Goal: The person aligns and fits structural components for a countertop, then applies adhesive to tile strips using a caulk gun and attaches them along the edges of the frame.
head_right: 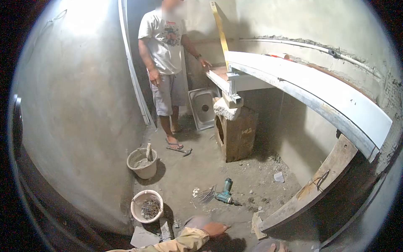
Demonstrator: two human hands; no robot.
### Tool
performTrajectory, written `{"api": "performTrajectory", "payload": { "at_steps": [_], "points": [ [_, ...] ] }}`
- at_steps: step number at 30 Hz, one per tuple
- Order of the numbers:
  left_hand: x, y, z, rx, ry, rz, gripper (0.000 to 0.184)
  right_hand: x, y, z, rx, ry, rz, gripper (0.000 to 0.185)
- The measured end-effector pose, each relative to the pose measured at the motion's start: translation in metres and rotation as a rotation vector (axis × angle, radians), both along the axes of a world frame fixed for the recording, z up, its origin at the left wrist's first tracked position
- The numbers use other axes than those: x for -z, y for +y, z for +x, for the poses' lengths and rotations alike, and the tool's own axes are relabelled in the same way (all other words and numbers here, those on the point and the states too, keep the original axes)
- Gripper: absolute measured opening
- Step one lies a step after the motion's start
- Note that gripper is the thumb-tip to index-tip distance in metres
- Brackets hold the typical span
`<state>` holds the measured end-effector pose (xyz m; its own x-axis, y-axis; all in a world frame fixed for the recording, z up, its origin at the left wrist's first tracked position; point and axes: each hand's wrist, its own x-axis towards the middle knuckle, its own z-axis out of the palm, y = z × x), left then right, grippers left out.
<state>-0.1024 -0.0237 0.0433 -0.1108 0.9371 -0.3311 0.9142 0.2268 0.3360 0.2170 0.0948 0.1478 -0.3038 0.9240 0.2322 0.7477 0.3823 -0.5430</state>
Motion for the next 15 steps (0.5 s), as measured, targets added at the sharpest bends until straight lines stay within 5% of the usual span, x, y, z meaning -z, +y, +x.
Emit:
{"api": "performTrajectory", "payload": {
  "at_steps": [5, 15],
  "points": [
    [0.006, 0.008, -0.002, -0.155, -0.106, -0.053, 0.045, 0.000, 0.006, 0.005, 0.026, -0.047, -0.089, 0.041],
    [0.004, 0.006, 0.000, 0.016, -0.027, -0.020, 0.037, 0.008, 0.009, 0.013, 0.055, -0.109, -0.110, 0.042]
  ]
}}
